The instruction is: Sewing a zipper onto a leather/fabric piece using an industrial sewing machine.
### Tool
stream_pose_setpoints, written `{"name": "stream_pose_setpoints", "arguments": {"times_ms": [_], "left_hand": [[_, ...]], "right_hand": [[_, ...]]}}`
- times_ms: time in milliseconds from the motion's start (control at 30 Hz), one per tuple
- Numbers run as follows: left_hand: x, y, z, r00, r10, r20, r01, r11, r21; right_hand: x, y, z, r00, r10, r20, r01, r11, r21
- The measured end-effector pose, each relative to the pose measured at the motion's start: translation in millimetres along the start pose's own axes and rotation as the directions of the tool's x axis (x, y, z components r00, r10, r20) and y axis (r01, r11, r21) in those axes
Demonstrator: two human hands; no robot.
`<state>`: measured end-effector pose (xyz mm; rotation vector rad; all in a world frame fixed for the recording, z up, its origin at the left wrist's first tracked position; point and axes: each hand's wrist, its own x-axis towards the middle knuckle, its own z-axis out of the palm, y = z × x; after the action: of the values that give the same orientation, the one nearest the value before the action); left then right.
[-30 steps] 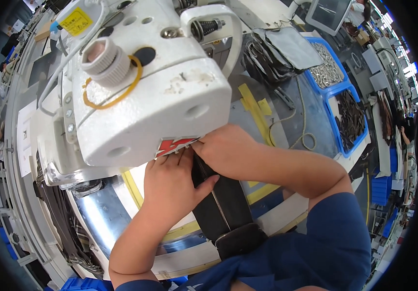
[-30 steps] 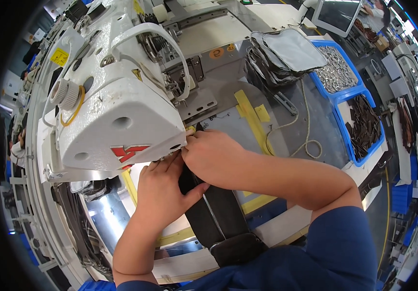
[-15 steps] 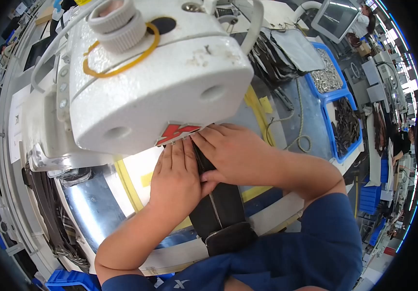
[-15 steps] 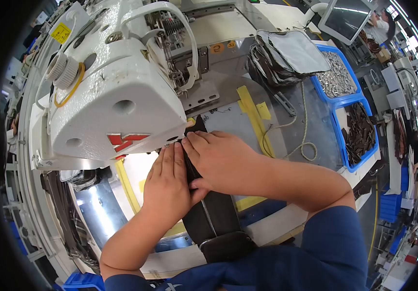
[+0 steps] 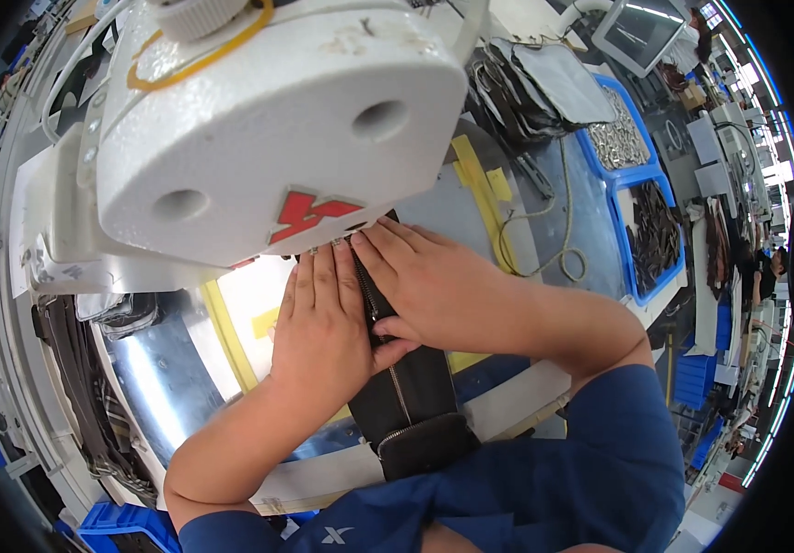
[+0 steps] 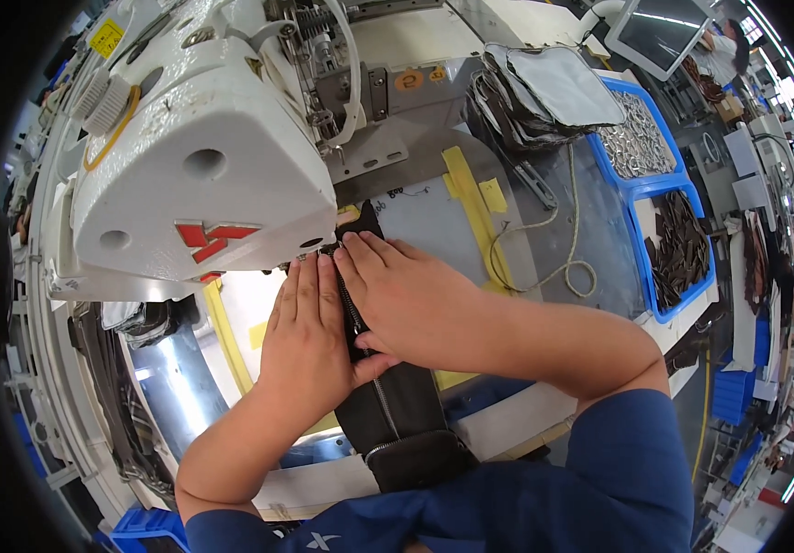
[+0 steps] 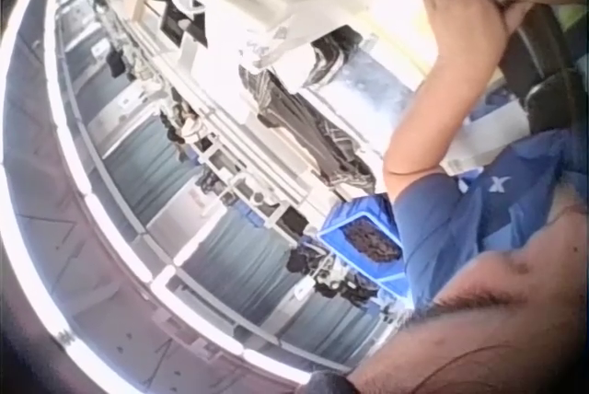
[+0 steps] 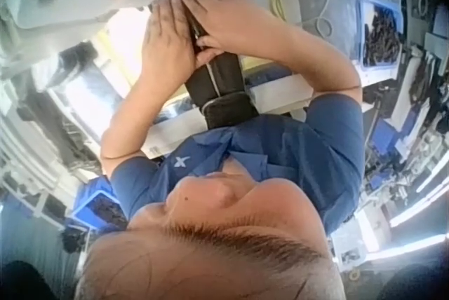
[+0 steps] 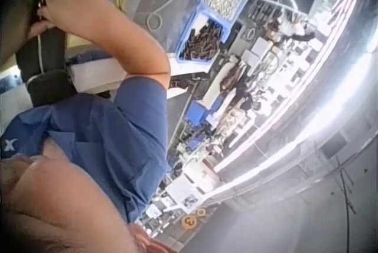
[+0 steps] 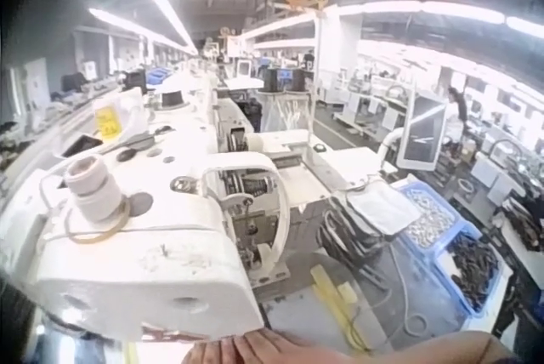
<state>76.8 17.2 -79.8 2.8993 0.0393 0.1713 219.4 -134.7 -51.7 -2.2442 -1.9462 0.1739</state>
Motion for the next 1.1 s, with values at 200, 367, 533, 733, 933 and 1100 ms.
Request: {"name": "stream_pose_setpoints", "arguments": {"times_ms": [200,367,533,733,933,1100], "left_hand": [[1.5,1.8,1.5,1.0,-0.011,0.016,0.011,1.0,-0.009],[2.7,2.0,2.8,1.0,-0.011,-0.003,0.011,1.0,-0.017],[4.9,-0.1,1.7,1.0,-0.003,0.005,0.004,1.0,-0.024],[5.8,-0.2,1.7,1.0,-0.019,0.013,0.02,0.999,-0.038],[-2.3,2.0,-7.0,0.999,0.031,0.043,-0.03,0.999,-0.033],[1.3,1.9,-5.1,0.995,-0.027,0.096,0.029,0.999,-0.024]], "right_hand": [[-1.1,0.5,1.0,1.0,0.018,0.011,-0.019,1.0,0.022],[-2.2,2.7,3.1,1.0,0.004,-0.007,-0.004,1.0,0.012],[0.1,4.4,3.5,1.0,0.011,0.005,-0.011,0.998,0.069],[0.0,4.8,5.1,1.0,0.003,-0.005,-0.003,0.999,0.043],[-4.9,-7.5,3.3,0.997,0.068,0.044,-0.07,0.996,0.049],[-3.2,-6.0,4.8,0.998,0.06,0.017,-0.061,0.997,0.045]]}}
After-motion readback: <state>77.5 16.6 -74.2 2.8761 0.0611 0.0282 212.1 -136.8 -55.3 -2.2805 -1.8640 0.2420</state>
